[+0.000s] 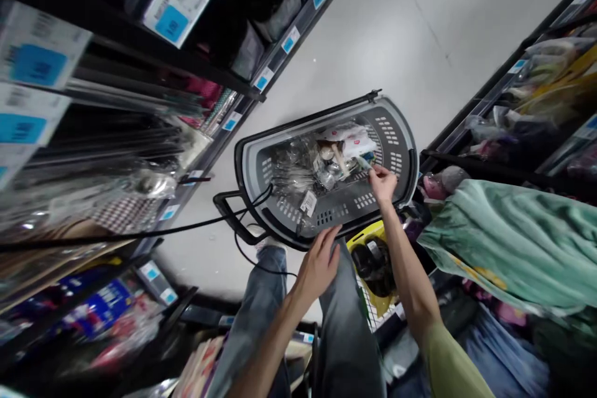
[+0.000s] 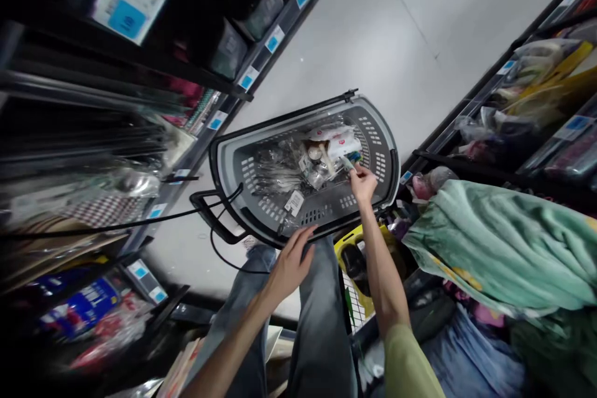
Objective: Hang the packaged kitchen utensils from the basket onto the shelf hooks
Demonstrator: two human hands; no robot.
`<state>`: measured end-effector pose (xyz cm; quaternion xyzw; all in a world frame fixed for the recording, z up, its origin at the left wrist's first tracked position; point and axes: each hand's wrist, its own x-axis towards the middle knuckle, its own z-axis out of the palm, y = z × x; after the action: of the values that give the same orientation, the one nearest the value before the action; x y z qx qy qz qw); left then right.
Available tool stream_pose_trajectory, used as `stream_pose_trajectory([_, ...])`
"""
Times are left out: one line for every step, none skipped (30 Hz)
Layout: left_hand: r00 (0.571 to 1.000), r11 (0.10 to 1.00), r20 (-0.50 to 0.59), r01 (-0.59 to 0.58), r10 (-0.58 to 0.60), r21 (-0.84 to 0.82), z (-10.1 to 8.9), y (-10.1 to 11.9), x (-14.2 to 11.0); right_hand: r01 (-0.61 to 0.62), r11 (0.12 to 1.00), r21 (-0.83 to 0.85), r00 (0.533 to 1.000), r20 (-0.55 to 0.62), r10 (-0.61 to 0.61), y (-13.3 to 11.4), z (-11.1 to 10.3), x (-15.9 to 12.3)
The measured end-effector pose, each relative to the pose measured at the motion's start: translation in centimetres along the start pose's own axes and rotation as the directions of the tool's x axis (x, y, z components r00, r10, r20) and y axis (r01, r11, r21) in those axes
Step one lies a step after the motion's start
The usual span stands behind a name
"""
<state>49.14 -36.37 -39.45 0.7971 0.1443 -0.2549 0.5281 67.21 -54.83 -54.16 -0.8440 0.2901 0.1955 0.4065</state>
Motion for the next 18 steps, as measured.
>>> stream_pose_trajectory([1.000,1.000,-0.026,-0.013,0.013,0.017,-0.6,0.2,0.3,0.041,0.999,-0.015,0.999,-0.015,-0.041,-1.3,-2.5,-1.4])
stream_pose_trajectory([0.998,0.999,-0.054,-0.030,0.032,0.040,-1.3,0.5,0.6,0.081,0.996,-0.026,0.997,0.010,-0.081,-2.6,-5.1,-2.8])
stream_pose_trajectory([0.995,0.996,-0.081,-0.053,0.058,0.070,-1.9,0.8,0.9,0.093,0.996,-0.016,0.994,0.063,-0.092,-4.0,-7.7,-4.3])
stream_pose_trajectory([0.990,0.991,-0.104,-0.080,0.091,0.106,-2.5,1.1,1.3,0.073,0.997,-0.005,0.991,0.116,-0.072,-5.5,-10.2,-5.7])
stream_pose_trajectory([0.984,0.983,-0.119,-0.112,0.130,0.146,-3.0,1.4,1.7,0.031,0.999,0.022,0.980,0.194,-0.035,-6.9,-12.5,-7.1])
stream_pose_trajectory([0.977,0.972,-0.122,-0.150,0.174,0.184,-3.5,1.7,2.1,-0.010,0.998,0.055,0.964,0.266,-0.005,-8.2,-14.5,-8.4])
stream_pose_trajectory([0.969,0.958,-0.111,-0.191,0.218,0.215,-3.8,2.0,2.5,-0.051,0.995,0.082,0.939,0.345,0.020,-9.4,-16.2,-9.6])
stream_pose_trajectory([0.962,0.943,-0.089,-0.233,0.260,0.237,-4.0,2.3,2.7,-0.092,0.990,0.106,0.901,0.432,0.037,-10.5,-17.5,-10.7])
stream_pose_trajectory([0.954,0.930,-0.055,-0.274,0.296,0.243,-4.1,2.6,2.9,-0.129,0.984,0.122,0.850,0.525,0.047,-11.4,-18.4,-11.6])
stream_pose_trajectory([0.947,0.922,-0.011,-0.309,0.320,0.235,-4.1,2.8,2.9,-0.163,0.978,0.127,0.781,0.623,0.049,-12.1,-18.9,-12.3])
stream_pose_trajectory([0.945,0.921,0.045,-0.327,0.325,0.213,-3.9,2.9,2.8,-0.192,0.974,0.124,0.694,0.718,0.046,-12.5,-19.0,-12.7])
stream_pose_trajectory([0.949,0.931,0.102,-0.313,0.299,0.185,-3.7,3.0,2.5,-0.216,0.970,0.115,0.602,0.798,0.039,-12.6,-18.7,-12.8])
stream_pose_trajectory([0.959,0.952,0.149,-0.263,0.241,0.155,-3.4,3.0,2.0,-0.234,0.966,0.111,0.527,0.850,0.030,-12.3,-17.9,-12.6])
stream_pose_trajectory([0.972,0.976,0.178,-0.179,0.155,0.124,-3.1,2.9,1.5,-0.250,0.961,0.117,0.498,0.867,0.024,-11.7,-16.6,-12.0])
stream_pose_trajectory([0.981,0.994,0.189,-0.071,0.054,0.085,-2.8,2.7,0.8,-0.259,0.957,0.131,0.524,0.852,0.025,-10.7,-14.9,-11.0])
stream_pose_trajectory([0.981,0.998,0.187,0.043,-0.049,0.034,-2.7,2.5,0.1,-0.260,0.954,0.147,0.603,0.797,0.041,-9.4,-12.8,-9.8])
stream_pose_trajectory([0.974,0.989,0.181,0.145,-0.139,-0.025,-2.6,2.2,-0.5,-0.242,0.957,0.159,0.730,0.679,0.072,-7.9,-10.2,-8.3])
stream_pose_trajectory([0.962,0.971,0.180,0.225,-0.207,-0.085,-2.7,1.8,-1.1,-0.205,0.970,0.127,0.838,0.535,0.107,-6.2,-7.5,-6.8])
